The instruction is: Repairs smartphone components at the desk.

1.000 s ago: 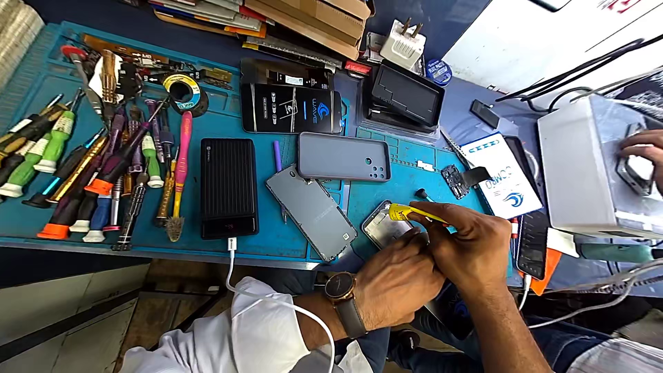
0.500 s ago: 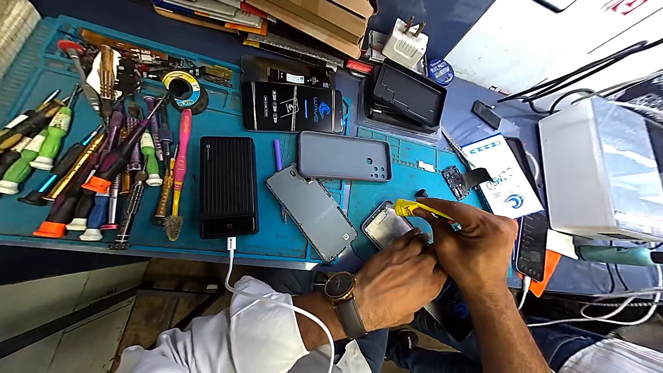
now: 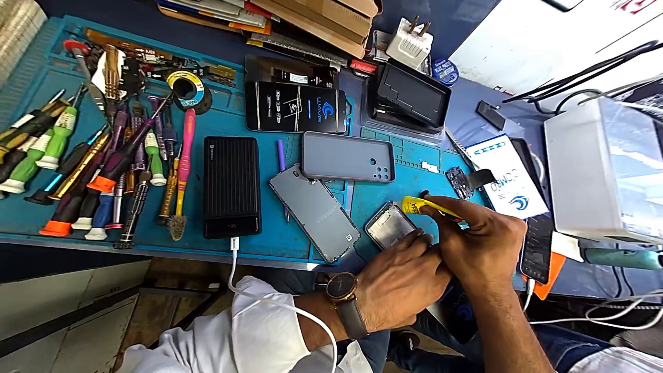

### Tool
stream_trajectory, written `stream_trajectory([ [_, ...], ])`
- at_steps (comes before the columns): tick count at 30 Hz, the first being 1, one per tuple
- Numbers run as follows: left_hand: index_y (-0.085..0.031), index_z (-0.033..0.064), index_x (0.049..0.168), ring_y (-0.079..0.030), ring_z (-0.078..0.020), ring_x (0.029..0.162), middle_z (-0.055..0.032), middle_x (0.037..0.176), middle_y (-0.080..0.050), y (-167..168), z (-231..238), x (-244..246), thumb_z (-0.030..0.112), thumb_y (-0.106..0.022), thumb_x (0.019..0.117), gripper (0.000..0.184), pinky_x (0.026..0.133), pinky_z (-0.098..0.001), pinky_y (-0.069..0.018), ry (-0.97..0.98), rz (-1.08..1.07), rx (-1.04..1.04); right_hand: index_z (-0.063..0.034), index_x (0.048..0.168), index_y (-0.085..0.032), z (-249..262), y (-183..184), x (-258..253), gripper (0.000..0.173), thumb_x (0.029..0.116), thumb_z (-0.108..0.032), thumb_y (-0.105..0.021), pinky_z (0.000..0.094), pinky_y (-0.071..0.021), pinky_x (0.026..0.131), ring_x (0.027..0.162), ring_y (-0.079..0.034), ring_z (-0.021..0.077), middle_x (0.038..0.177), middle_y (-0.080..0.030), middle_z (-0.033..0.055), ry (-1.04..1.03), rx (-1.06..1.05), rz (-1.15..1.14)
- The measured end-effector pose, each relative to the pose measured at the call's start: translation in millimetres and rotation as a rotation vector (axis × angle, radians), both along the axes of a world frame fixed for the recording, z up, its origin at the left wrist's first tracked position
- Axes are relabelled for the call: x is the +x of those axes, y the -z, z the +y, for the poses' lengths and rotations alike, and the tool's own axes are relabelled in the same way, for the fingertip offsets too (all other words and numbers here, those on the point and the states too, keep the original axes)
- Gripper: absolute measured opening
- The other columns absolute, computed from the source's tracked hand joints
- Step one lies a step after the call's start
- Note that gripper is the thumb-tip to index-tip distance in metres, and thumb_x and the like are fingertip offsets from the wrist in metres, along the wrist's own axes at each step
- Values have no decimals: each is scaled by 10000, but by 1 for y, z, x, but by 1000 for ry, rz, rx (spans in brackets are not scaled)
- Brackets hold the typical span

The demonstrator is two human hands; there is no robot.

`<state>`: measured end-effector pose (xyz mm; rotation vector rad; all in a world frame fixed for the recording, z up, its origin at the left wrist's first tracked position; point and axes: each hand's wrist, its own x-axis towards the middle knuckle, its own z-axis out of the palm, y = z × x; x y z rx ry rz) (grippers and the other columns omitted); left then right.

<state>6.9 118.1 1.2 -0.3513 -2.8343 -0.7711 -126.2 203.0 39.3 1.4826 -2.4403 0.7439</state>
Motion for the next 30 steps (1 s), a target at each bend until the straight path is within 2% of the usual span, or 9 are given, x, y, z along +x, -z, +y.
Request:
stream_trajectory([
  [11,-628,69,1300,-509,-330,1338,-133,1329,-621,-1,-1,-1,119,-813,741,592,1211,-469,-319,20,-27,15,-119,1035,-808,1,0,1,165,945,-169,-679,338,-567,686,794,-728,116,908,-779,49,21,-6,-1],
  [23,-653,85,1262,-507,-317,1342,-123,1307,-636,0,0,1,126,-784,779,502,1212,-459,-318,0,10,-43,-125,1023,-807,-1,-1,9,178,937,-158,-655,299,-575,675,784,-720,81,890,-775,16,-21,7,-24],
  [30,-661,86,1252,-508,-320,1341,-127,1310,-637,-1,0,2,130,-788,776,494,1208,-459,-323,5,15,-35,-139,1019,-808,0,-1,8,182,931,-161,-650,315,-568,660,773,-718,84,886,-775,10,-18,18,-22],
])
